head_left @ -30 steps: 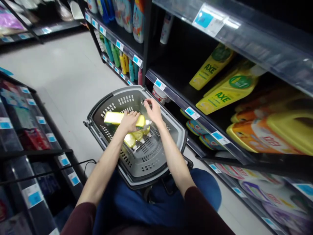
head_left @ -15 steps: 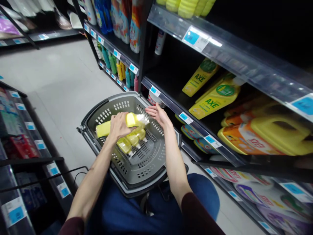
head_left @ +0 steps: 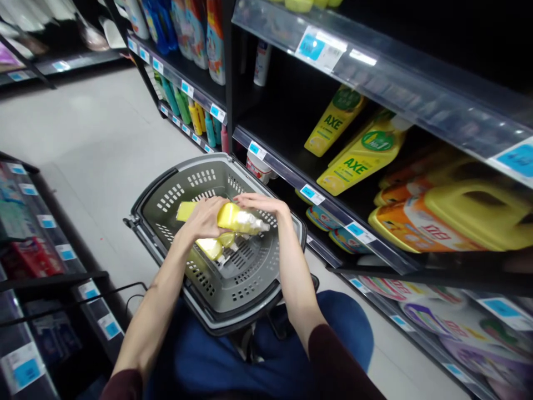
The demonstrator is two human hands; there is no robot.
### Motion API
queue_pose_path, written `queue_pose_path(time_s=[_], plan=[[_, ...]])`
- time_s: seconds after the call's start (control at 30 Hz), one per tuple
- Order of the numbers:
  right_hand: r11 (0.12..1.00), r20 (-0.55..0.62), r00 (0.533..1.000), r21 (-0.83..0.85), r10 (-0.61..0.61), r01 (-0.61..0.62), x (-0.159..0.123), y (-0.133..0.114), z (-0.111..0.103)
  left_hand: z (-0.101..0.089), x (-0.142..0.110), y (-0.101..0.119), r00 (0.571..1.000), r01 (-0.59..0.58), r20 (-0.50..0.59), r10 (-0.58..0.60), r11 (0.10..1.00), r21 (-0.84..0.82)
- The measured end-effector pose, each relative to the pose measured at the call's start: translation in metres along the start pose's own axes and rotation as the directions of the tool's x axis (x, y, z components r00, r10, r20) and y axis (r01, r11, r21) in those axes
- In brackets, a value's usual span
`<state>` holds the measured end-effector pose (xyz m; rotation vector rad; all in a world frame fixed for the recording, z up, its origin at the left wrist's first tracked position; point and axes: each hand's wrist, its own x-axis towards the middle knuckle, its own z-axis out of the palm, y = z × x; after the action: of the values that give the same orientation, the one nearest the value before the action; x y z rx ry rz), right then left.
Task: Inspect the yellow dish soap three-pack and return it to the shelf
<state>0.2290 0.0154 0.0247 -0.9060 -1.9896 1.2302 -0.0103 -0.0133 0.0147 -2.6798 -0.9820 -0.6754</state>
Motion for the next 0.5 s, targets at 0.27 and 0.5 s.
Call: queue_pose_path(time_s=[0.27,0.5], plan=[[0.976,0.058,0.983,-0.124,-0.175,0.181,0.002,0.013,-0.001,-0.019,-0.017,-0.037,0.978,0.172,-0.095,-0.185,0.976,-0.135],[0.757,-0.282,0.951,-0.648,-0.129,-0.089,0.034,0.020,0.035,-0.018,-0.024,-0.050,0.952,0.267,-0.104,-0.288,0.947,-0.177]])
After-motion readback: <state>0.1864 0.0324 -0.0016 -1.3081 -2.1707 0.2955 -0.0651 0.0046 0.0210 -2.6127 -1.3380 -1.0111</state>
